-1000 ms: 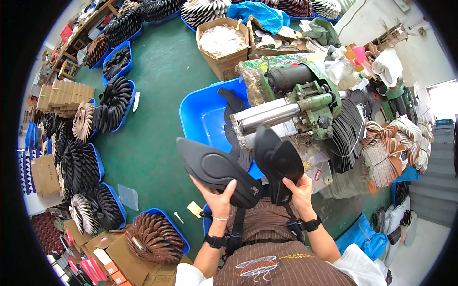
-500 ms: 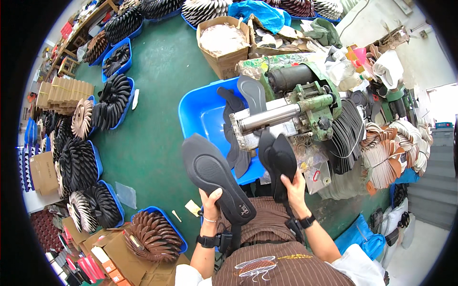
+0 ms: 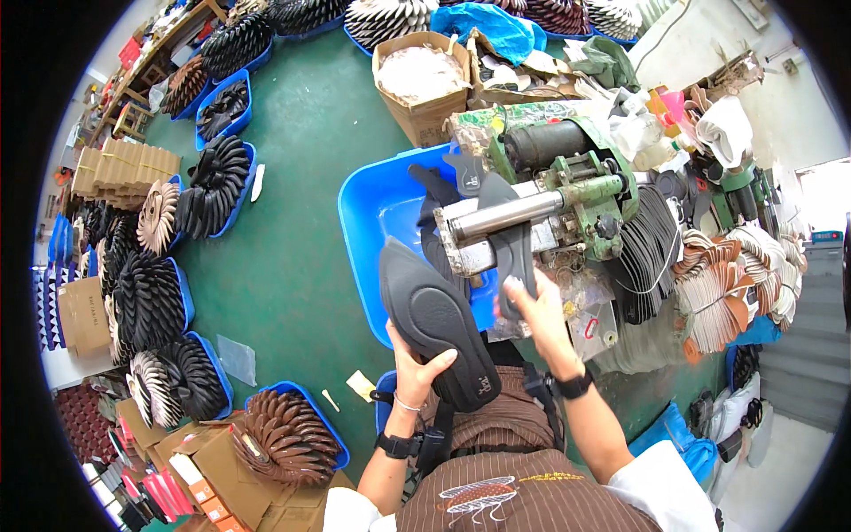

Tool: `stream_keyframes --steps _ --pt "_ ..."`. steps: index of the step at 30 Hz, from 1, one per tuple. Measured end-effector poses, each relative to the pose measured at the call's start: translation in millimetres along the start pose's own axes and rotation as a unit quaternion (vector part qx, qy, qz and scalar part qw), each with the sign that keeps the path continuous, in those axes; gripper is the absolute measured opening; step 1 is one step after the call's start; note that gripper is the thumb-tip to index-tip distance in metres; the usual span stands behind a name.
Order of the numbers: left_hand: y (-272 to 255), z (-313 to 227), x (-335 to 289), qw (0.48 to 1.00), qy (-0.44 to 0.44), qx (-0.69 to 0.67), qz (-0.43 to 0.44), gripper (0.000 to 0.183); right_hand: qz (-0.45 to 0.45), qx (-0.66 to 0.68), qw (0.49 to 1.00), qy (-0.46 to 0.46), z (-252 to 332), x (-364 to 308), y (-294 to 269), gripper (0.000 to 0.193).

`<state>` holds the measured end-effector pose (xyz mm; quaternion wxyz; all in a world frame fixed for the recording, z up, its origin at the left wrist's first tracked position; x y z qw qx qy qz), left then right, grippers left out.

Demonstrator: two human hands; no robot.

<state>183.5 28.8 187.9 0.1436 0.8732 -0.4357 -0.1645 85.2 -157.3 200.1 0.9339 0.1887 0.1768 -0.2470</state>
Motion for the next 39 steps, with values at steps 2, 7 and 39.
stream_keyframes --steps 2,7,39 --pt "8.8 -0.6 4.0 0.999 0.015 -0.029 -0.018 0.101 0.056 -0.169 0.984 -0.011 12.8 -18.3 30.8 0.052" --pt "7.0 8.6 8.6 0.994 0.056 -0.098 0.011 0.112 0.042 -0.281 0.958 -0.035 26.6 -34.8 51.0 0.067" --pt "-6.6 18.5 -3.1 0.957 -0.136 -0.256 -0.006 0.070 -0.091 -0.083 0.985 -0.124 -54.2 -44.8 -52.2 0.051"
Point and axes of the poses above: each hand's wrist, its own x-axis towards the middle knuckle, its own y-axis out of the palm, z = x × y, the point moved 4 cm from there along x, towards the middle knuckle, and after that the axes turned 15 degrees about z, right-handed, at the moved point
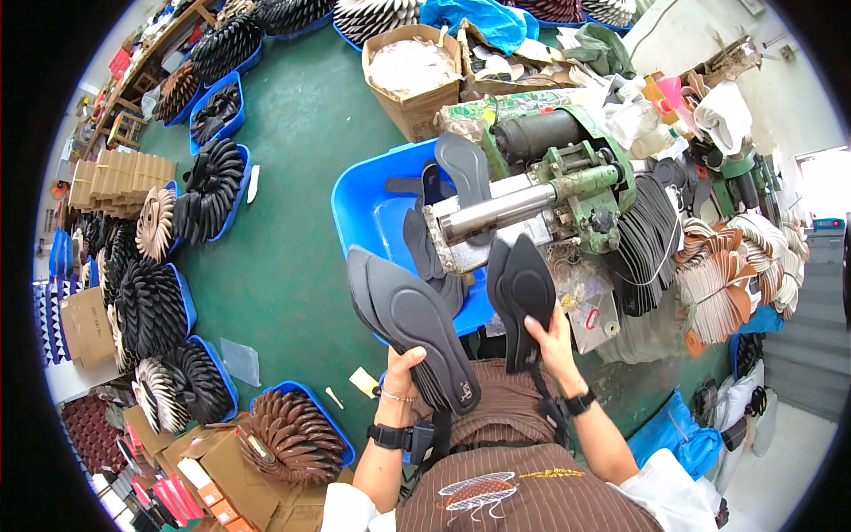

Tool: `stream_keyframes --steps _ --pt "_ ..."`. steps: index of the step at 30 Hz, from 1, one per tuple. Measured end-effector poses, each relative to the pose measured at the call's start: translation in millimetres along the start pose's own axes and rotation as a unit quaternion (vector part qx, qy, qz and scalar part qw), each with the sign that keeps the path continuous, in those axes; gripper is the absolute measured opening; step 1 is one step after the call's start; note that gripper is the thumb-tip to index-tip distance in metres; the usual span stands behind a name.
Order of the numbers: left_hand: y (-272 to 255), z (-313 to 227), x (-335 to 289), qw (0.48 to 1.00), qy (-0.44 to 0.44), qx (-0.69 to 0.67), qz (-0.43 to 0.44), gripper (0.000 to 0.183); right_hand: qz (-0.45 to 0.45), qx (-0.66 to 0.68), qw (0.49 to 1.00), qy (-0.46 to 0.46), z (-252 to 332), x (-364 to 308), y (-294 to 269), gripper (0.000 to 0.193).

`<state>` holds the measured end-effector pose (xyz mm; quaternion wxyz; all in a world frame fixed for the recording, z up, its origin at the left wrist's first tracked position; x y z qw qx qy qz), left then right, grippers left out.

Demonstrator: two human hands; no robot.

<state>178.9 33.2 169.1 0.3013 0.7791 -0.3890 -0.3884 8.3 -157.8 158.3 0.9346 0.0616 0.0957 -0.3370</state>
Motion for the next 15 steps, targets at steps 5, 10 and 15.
stream_keyframes --steps 5,10,15 --pt "-3.8 4.3 1.5 0.999 -0.016 0.019 0.022 0.072 0.066 0.084 0.994 0.007 42.5 51.0 10.5 0.040" --pt "-4.4 11.7 3.3 0.999 -0.012 0.037 0.029 0.073 0.073 0.200 0.966 0.149 28.5 7.1 30.9 0.026" --pt "11.9 13.7 3.9 0.997 -0.045 0.051 0.029 0.078 0.071 0.176 0.972 0.138 48.9 55.5 45.0 0.024"
Point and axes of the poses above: each hand's wrist, its own x-axis towards the middle knuckle, its own y-axis out of the palm, z = x × y, the point moved 4 cm from there along x, towards the middle knuckle, and after that the axes turned 15 degrees about z, right-handed, at the moved point
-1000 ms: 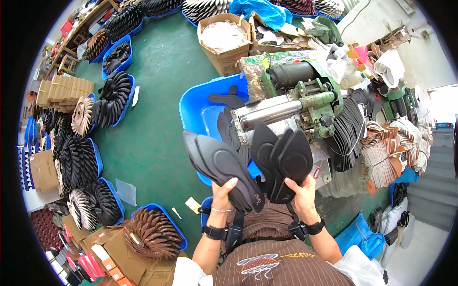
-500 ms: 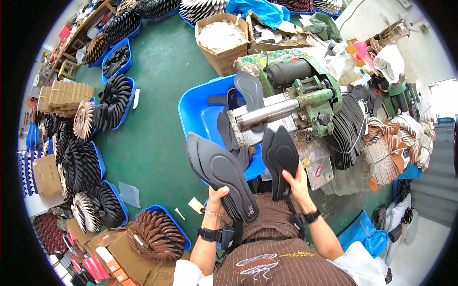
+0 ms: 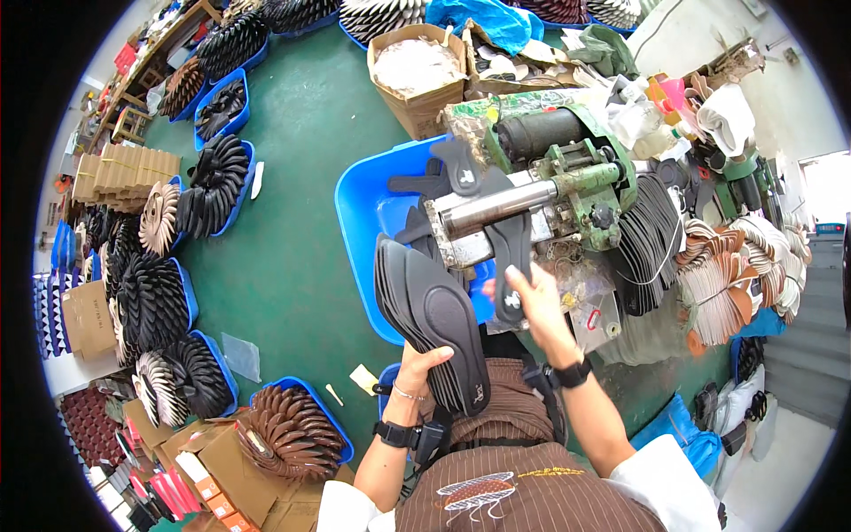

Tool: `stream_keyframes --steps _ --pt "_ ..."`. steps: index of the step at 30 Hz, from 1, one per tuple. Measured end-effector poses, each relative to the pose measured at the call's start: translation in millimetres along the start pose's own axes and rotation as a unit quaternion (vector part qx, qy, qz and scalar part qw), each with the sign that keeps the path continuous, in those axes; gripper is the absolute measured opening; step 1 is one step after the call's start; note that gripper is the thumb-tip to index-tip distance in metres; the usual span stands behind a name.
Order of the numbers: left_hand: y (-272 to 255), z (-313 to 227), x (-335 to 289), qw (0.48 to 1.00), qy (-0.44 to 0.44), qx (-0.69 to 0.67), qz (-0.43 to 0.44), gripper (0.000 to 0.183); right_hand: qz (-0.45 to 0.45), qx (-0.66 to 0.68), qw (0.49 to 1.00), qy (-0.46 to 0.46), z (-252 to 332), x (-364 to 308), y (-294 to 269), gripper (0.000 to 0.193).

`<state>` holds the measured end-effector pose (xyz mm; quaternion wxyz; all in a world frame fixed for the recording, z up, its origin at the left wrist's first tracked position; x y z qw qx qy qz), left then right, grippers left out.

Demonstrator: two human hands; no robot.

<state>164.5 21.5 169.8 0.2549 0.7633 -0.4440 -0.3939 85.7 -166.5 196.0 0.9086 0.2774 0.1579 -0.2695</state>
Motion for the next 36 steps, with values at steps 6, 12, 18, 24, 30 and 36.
stream_keyframes --steps 6,12,18,24,30,36 --pt "18.7 -5.6 9.3 0.987 0.076 0.129 -0.050 0.066 0.081 -0.006 0.997 -0.010 -32.5 -36.3 40.4 0.043" --pt "15.8 10.2 17.5 0.989 0.099 0.100 -0.051 0.062 -0.021 -0.058 0.993 -0.101 -21.3 -43.4 35.0 0.040" --pt "19.8 14.5 16.5 0.997 0.065 0.035 -0.013 0.071 -0.043 -0.028 0.986 -0.155 -12.4 -47.0 21.4 0.057" --pt "16.5 4.7 12.7 0.999 0.022 0.022 0.030 0.068 -0.056 -0.011 0.991 -0.120 -22.1 -72.0 -32.3 0.039" --pt "3.4 -10.3 6.2 0.998 0.055 0.008 0.026 0.065 -0.119 -0.087 0.971 -0.190 -27.6 -37.0 -65.1 0.033" --pt "8.0 -13.4 0.0 0.998 0.054 0.005 0.011 0.063 -0.099 -0.160 0.954 -0.234 -4.0 -55.6 -24.7 0.046"
Point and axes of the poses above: each hand's wrist, its own x-axis towards the middle knuckle, its own y-axis out of the palm, z = x × y, the point moved 4 cm from there along x, towards the middle knuckle, and after that the axes turned 15 degrees about z, right-handed, at the moved point
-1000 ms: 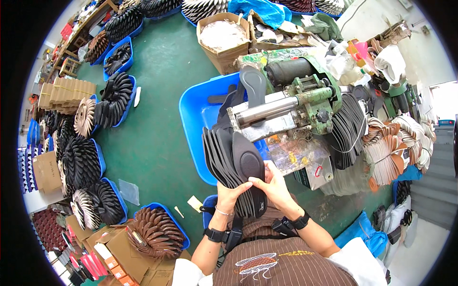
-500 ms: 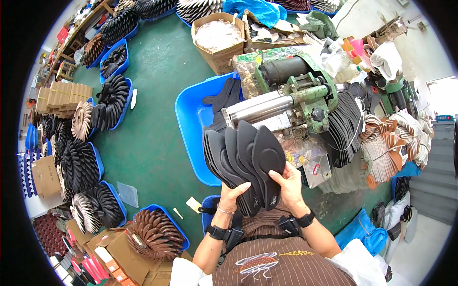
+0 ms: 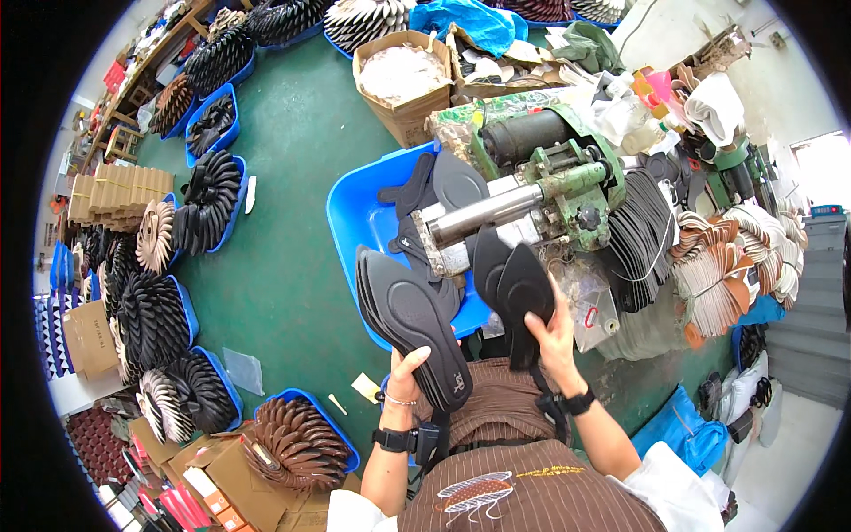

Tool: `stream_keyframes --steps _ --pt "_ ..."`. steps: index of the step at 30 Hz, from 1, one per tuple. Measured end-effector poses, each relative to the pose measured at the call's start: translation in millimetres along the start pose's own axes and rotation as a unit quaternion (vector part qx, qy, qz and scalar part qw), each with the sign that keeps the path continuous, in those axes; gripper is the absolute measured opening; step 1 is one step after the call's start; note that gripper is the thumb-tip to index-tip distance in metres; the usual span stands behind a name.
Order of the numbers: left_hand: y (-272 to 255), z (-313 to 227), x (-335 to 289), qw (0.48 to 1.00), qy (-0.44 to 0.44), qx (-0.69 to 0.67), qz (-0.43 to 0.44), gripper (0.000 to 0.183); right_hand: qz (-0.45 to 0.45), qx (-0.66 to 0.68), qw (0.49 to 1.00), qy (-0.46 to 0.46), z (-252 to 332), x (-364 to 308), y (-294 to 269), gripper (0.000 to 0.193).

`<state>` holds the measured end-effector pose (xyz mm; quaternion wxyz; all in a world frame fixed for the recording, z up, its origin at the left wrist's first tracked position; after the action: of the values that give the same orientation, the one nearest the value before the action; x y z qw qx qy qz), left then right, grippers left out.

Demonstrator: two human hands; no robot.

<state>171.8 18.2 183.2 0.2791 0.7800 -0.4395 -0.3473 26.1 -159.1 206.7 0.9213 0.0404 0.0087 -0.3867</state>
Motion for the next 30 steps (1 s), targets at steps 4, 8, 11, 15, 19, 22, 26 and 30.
stream_keyframes --steps 4,8,11,15,19,22,26,30 --pt "4.1 6.5 4.1 1.000 -0.007 0.001 0.003 0.061 0.044 0.027 0.996 0.071 -52.6 4.4 -19.8 0.040" --pt "10.5 4.8 2.9 0.999 -0.014 0.032 0.015 0.062 0.091 0.085 0.990 0.066 -14.7 46.1 0.6 0.040" --pt "7.9 7.7 0.7 0.998 -0.002 0.060 0.008 0.062 0.076 0.117 0.984 0.110 -29.1 8.1 2.2 0.043" --pt "-1.1 21.6 -1.2 0.998 -0.044 0.046 0.014 0.063 0.045 0.059 0.986 0.151 -56.3 43.8 -13.6 0.030" --pt "9.4 16.3 1.9 0.996 -0.018 0.086 0.001 0.059 0.102 0.074 0.973 0.195 -19.4 38.9 29.3 0.024" --pt "16.0 13.2 6.5 0.989 0.018 0.144 0.004 0.058 0.120 0.010 0.961 0.248 -31.0 -9.4 36.9 0.017" --pt "24.2 13.0 7.1 0.997 -0.047 0.045 0.039 0.067 -0.011 0.029 0.986 0.163 -56.0 38.8 -16.4 0.011" --pt "10.5 17.0 5.8 0.992 0.008 0.127 0.002 0.058 0.082 0.105 0.971 0.201 -7.3 38.1 49.0 0.020"
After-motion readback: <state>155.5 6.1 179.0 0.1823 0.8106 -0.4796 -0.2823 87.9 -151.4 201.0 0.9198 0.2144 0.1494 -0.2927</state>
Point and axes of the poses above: each hand's wrist, its own x-axis towards the middle knuckle, its own y-axis out of the palm, z = x × y, the point moved 4 cm from there along x, towards the middle knuckle, and after that the axes turned 15 degrees about z, right-handed, at the moved point
